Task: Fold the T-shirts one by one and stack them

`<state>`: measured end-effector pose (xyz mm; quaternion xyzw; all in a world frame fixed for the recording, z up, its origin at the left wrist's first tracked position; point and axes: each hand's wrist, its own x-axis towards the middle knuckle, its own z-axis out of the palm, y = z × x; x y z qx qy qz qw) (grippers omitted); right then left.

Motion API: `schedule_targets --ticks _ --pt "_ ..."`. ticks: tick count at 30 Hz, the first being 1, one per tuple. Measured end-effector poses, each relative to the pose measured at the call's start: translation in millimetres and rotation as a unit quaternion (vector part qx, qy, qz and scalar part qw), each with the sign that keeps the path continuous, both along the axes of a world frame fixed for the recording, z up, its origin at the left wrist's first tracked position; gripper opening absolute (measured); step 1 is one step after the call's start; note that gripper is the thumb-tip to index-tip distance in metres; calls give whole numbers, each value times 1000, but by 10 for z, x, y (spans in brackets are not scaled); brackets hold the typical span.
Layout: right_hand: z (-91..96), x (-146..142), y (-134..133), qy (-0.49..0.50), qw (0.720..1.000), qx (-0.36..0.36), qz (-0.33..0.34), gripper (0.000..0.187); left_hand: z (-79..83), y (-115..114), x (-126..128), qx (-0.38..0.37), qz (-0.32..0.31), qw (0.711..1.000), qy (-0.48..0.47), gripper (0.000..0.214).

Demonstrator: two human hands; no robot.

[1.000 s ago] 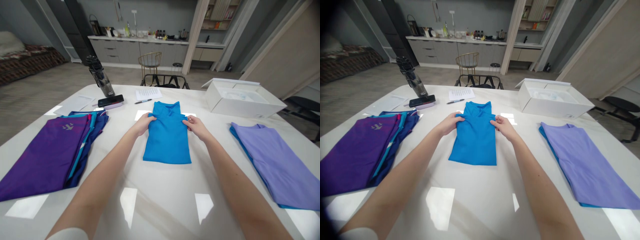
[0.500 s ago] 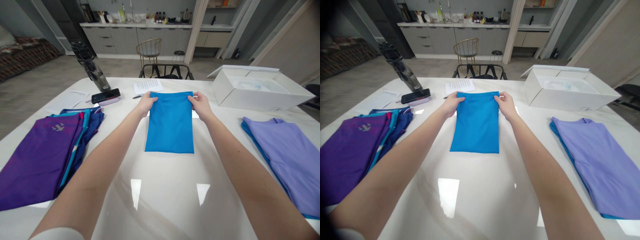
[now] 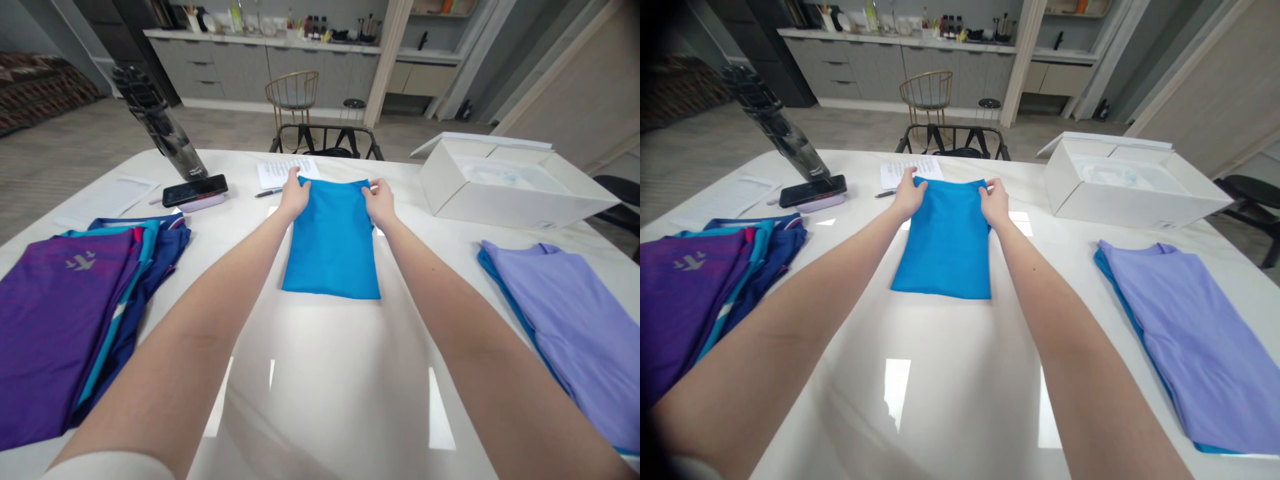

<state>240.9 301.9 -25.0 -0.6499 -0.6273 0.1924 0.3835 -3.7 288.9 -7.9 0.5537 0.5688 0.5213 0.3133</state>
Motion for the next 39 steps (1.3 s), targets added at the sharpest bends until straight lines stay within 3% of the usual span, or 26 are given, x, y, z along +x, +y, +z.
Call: schedule_targets --ticks 3,7,10,14,21,24,29,32,39 --pt "-67 -130 -105 -107 994 22 0 41 -77 -163 140 47 2 981 186 53" --pt "-115 -418 -274 -225 966 79 96 48 -204 -293 338 49 -112 938 326 47" --pt "-162 -608 -337 -259 951 1 169 53 -315 -310 411 -15 -143 922 361 49" --pt "-223 -675 -367 -293 940 -75 159 57 -411 -339 393 -54 -127 901 412 55" --pt "-252 -559 -433 -305 939 -99 127 66 -436 -417 301 -65 -123 897 421 60" --pt "-241 -495 -556 -313 935 -100 134 66 -409 -526 269 -36 -124 895 426 59" --pt "-146 -424 -870 -342 927 7 155 56 -306 -812 305 42 -177 878 442 40" --pt "-94 -454 -1008 -352 922 16 159 51 -272 -996 397 0 -165 886 434 42" --pt "-176 -623 -1286 -306 942 -79 107 58 -291 -1404 558 -79 -98 895 428 56"
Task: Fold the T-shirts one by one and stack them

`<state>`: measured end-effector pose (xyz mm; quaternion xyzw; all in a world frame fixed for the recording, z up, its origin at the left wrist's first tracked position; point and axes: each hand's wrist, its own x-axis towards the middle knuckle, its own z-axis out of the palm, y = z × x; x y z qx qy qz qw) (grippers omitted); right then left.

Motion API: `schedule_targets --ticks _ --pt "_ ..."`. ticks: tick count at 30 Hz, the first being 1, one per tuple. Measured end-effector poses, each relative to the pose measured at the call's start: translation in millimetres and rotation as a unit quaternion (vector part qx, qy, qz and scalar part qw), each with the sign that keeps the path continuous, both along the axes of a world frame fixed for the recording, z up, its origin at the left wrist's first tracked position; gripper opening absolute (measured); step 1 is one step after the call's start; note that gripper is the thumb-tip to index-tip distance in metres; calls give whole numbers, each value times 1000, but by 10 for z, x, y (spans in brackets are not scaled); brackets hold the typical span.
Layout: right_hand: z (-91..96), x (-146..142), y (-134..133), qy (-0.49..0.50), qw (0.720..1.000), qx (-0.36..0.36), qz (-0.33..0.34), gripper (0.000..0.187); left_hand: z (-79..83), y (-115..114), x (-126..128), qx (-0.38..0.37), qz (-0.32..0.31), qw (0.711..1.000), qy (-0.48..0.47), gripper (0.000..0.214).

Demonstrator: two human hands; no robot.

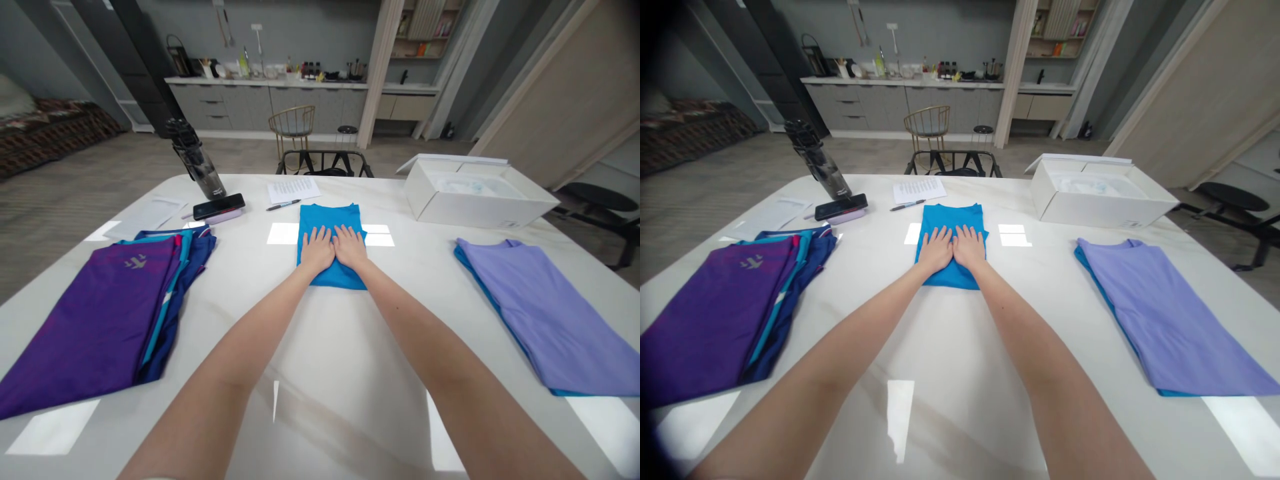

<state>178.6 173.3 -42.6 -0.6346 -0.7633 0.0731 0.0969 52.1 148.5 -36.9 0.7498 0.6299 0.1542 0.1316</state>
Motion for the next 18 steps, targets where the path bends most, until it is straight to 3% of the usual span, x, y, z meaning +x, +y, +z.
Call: schedule_targets --ticks 5,10,13,18 --pt "-3 22 -246 -5 1000 13 -5 60 -51 -138 -81 34 -5 999 -4 55" --pt "90 57 -489 -28 995 91 38 51 -61 -245 -187 84 -65 994 -34 49" --pt "106 57 -606 -39 994 99 41 46 -61 -314 -207 82 -92 992 -32 45" --pt "38 76 -744 -8 995 96 32 50 -89 -499 -175 72 -66 995 -19 49"
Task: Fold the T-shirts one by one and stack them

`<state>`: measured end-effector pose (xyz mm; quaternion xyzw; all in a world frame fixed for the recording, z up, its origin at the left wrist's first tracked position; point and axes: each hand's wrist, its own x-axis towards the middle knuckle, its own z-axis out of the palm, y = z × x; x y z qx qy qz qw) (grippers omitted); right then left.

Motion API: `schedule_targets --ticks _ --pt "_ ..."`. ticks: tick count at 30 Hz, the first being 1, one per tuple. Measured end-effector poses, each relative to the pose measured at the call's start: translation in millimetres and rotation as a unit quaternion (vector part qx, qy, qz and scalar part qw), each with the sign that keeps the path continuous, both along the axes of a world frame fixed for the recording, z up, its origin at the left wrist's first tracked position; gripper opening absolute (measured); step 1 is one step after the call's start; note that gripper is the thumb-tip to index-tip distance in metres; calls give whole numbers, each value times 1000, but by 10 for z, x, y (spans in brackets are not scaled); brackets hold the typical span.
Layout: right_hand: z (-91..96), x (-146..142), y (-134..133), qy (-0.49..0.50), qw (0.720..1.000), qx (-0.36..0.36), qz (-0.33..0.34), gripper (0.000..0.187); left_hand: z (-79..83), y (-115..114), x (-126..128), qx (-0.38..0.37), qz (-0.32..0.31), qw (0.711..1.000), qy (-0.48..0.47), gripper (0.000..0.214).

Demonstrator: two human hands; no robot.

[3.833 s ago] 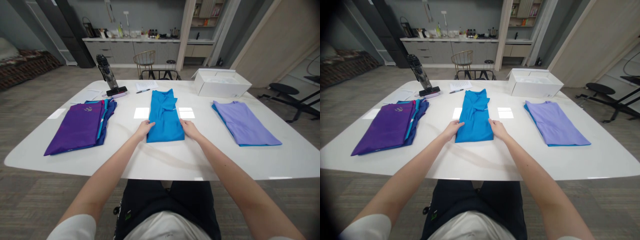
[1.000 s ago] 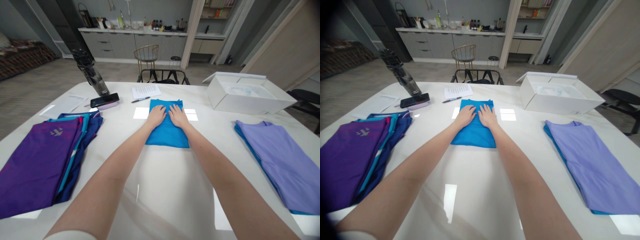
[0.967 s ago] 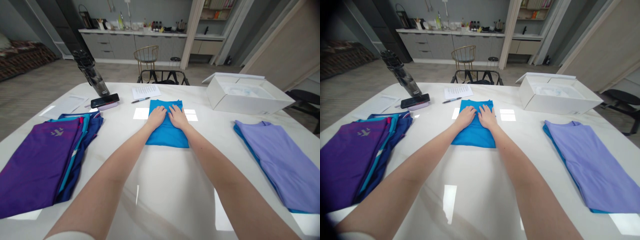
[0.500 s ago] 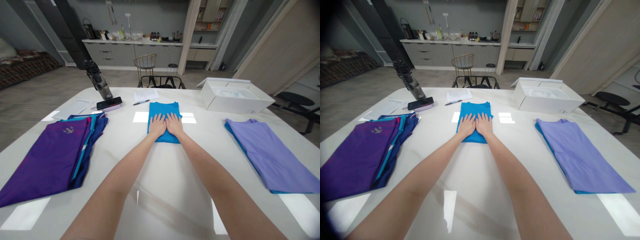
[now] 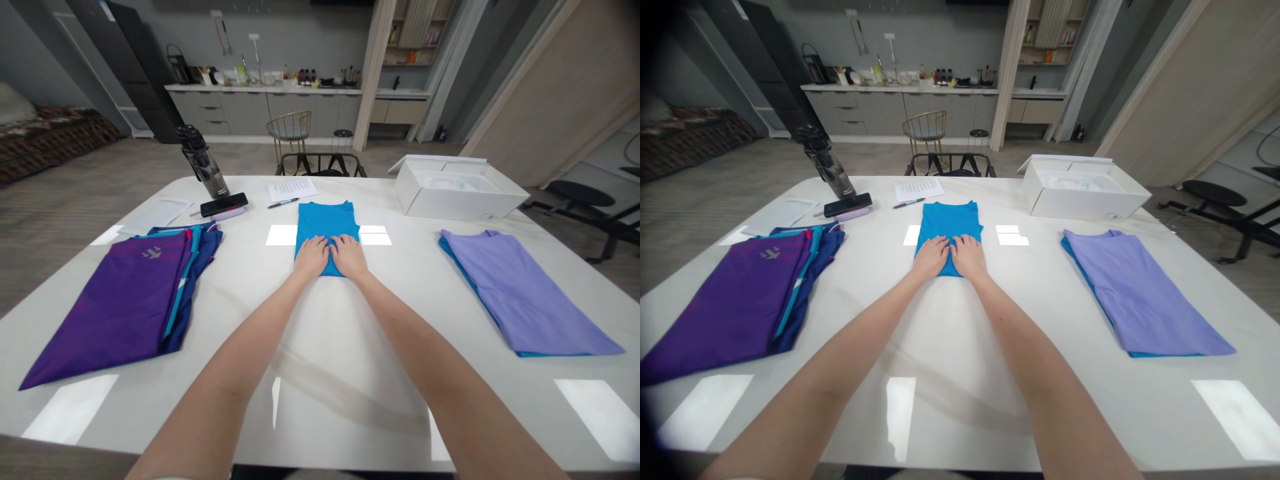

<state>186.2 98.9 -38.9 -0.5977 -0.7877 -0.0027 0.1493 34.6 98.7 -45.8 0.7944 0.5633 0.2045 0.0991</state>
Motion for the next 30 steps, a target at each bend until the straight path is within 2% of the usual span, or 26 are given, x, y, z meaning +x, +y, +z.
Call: schedule_targets --ticks 3,8,16,23,30 --pt "-46 22 -92 -1 1000 -17 4 55 -3 -129 7 -16 15 1000 12 53" --pt "-76 79 -230 -28 997 -67 8 60 14 -245 -47 -29 5 999 40 60" --pt "-2 180 -426 -50 989 -140 -3 65 18 -383 -186 -54 -23 993 98 70" --pt "39 271 -640 -49 983 -174 5 67 -16 -578 -322 -58 -41 990 124 76" --pt "59 376 -985 -58 984 -168 28 62 12 -919 -450 -53 -79 988 122 72"
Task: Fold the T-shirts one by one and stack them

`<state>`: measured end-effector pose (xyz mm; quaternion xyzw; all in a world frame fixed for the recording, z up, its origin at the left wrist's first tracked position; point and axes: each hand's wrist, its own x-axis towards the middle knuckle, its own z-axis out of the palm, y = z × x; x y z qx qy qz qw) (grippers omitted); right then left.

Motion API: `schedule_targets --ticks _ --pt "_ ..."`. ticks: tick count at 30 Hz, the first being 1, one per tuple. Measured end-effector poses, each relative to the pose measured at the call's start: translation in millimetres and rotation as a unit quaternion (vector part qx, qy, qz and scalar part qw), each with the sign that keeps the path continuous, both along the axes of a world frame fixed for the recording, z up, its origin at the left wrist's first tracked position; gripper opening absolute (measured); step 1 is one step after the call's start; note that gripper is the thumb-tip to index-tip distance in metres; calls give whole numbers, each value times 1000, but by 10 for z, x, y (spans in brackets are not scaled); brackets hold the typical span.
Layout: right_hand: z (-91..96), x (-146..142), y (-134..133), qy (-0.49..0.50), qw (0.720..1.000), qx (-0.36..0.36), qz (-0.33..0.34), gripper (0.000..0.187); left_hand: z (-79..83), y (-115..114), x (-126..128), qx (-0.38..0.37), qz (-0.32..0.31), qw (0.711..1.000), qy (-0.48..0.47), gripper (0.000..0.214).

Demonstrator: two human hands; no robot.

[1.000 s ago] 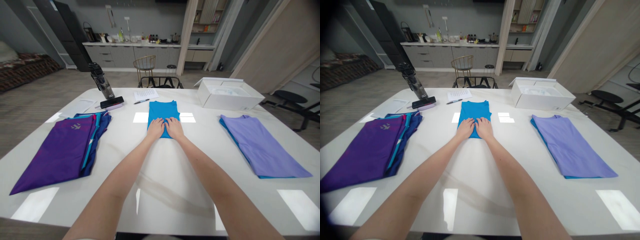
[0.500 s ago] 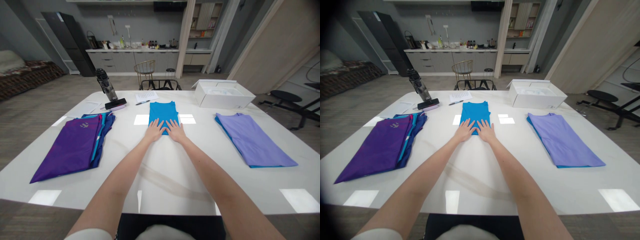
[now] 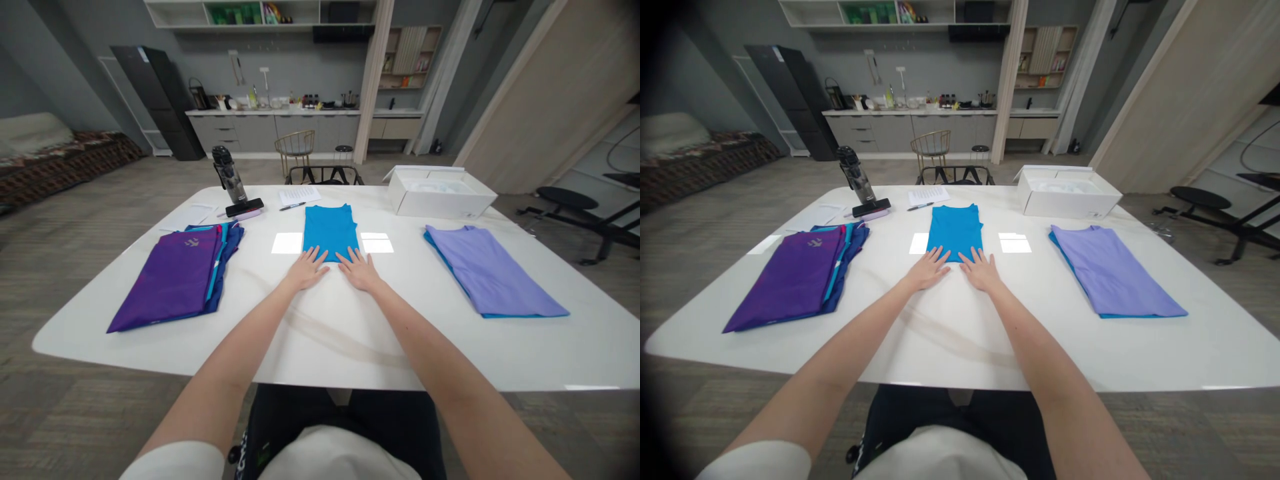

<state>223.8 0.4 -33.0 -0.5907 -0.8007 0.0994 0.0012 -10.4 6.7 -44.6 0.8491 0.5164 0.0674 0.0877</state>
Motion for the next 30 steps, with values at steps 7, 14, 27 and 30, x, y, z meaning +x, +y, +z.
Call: schedule_targets --ticks 7,14,27,30 --pt "-10 11 -178 16 998 60 3 58 -53 -262 18 39 44 998 -26 61" --pt "-31 -20 -250 46 988 143 29 54 -33 -344 65 121 8 991 -54 55" --pt "-73 31 -225 99 978 184 10 46 -19 -341 60 124 20 990 -61 49" --pt "-89 69 -202 116 978 170 13 44 -31 -330 56 121 22 990 -68 48"
